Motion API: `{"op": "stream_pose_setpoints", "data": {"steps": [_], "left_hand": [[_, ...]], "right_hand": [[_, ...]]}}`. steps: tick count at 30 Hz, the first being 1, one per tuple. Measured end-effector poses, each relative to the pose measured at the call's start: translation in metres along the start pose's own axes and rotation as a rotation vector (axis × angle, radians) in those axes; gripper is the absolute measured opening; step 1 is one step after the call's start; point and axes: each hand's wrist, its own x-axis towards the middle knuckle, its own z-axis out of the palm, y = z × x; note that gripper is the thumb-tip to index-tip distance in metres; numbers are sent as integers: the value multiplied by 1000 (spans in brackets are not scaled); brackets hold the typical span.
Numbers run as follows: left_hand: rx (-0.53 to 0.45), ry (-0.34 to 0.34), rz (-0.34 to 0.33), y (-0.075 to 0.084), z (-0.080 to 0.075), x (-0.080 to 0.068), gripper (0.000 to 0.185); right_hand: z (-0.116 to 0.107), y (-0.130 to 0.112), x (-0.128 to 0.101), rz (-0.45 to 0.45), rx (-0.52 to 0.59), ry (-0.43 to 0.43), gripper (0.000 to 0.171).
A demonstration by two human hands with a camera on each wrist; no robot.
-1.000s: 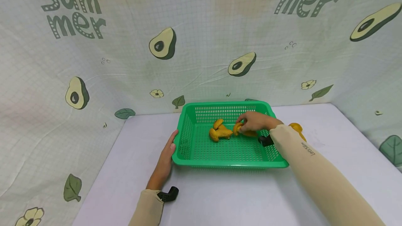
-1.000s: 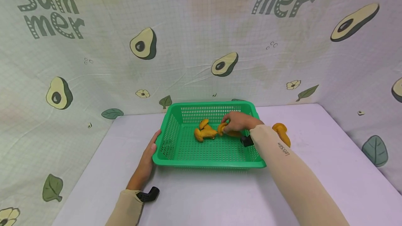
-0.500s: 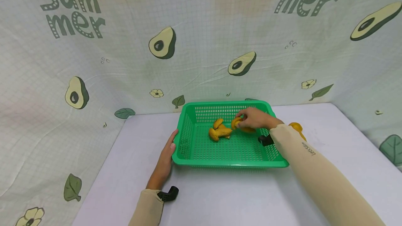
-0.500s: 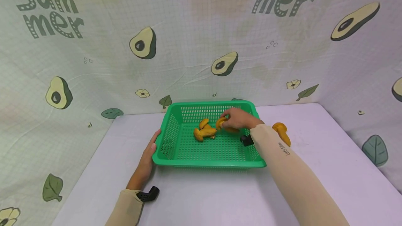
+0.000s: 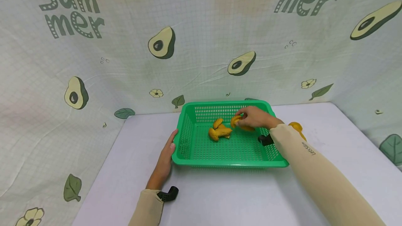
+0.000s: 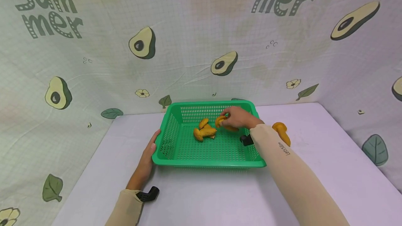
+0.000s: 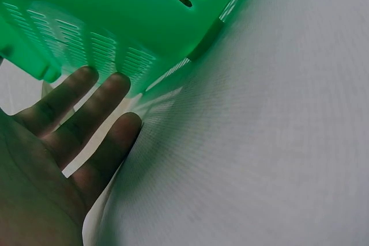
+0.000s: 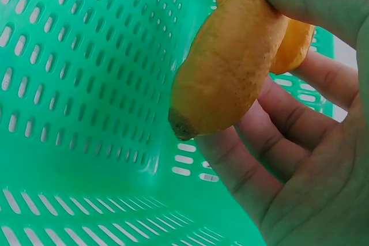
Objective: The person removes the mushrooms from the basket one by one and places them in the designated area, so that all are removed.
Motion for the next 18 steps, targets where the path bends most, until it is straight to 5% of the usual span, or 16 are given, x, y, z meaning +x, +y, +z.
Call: {"op": "stream_pose_setpoints", "data": {"steps": [18], "left_hand": [[-22, 6, 11, 0, 0, 0, 52]], "right_hand": [[0, 1, -1, -7, 29, 27, 46]]}}
